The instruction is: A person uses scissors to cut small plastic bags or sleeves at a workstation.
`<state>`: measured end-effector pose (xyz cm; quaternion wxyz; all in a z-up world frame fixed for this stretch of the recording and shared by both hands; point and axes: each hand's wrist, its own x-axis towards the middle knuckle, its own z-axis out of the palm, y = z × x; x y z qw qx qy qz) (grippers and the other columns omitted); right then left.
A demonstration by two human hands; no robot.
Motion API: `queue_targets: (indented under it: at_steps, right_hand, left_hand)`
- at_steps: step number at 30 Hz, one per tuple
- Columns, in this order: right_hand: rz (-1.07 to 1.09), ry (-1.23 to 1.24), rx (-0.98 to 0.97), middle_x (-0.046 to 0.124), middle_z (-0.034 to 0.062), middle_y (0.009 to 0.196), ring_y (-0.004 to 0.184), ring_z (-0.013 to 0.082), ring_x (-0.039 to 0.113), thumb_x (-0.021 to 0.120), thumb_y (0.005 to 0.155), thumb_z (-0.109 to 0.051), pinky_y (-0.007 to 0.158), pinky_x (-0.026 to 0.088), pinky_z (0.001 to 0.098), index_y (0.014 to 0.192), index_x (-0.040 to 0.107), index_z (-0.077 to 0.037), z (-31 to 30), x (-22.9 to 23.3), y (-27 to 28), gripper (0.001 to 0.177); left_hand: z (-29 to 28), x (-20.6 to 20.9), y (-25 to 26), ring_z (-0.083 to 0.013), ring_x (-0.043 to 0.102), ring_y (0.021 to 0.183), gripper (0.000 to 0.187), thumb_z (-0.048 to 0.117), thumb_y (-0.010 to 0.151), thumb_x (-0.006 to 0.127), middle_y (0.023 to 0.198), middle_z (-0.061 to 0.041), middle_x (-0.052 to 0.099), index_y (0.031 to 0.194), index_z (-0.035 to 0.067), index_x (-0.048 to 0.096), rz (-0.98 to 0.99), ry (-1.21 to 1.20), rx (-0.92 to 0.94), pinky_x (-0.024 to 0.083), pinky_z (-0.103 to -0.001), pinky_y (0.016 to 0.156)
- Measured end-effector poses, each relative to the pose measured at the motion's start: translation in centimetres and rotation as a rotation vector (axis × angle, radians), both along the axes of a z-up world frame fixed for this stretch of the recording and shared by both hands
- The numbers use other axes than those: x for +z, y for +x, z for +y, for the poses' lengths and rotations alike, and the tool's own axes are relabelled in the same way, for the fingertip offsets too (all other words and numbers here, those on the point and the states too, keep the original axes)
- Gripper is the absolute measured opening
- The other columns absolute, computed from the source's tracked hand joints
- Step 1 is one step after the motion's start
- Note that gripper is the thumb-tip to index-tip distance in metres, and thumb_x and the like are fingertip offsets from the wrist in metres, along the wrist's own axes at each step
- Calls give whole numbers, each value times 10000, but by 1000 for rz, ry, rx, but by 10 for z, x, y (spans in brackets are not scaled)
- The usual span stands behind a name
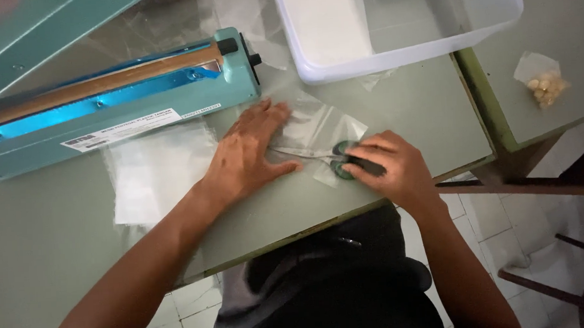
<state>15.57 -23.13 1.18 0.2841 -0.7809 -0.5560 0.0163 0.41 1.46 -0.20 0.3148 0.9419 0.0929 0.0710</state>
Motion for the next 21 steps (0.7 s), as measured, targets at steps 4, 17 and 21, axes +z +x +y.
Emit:
queue_targets:
  at_steps: [4, 17, 21]
  right_hand:
    - [35, 45, -42, 744, 56, 951, 926, 247, 723, 857, 899, -171, 854, 582, 374, 1067, 804, -99, 2, -6, 6, 190]
    - [75, 98, -211, 762, 78, 950, 920, 257, 760, 886, 892, -154, 773, 612, 315, 1060, 817, -67, 0, -12, 5, 202]
    - [98, 103, -226, 757, 132, 974, 865, 289, 759, 879, 898, -130, 692, 621, 320, 1076, 803, -31, 1, -9, 4, 216]
  left_hand:
    - [-1, 6, -2, -450, 451, 1433, 915, 451, 753, 877, 1469, -255, 554, 1512, 122, 485, 48, -21, 31, 342, -608, 1169]
    - [-2, 7, -1, -451, 425, 1452, 1019, 484, 770, 857, 1539, -264, 476, 1595, 165, 351, 147, -18, 32, 324, -592, 1186]
    - [-2, 12, -2, -456, 427, 1451, 1013, 497, 782, 845, 1536, -277, 471, 1592, 146, 348, 152, -24, 28, 324, -593, 1184]
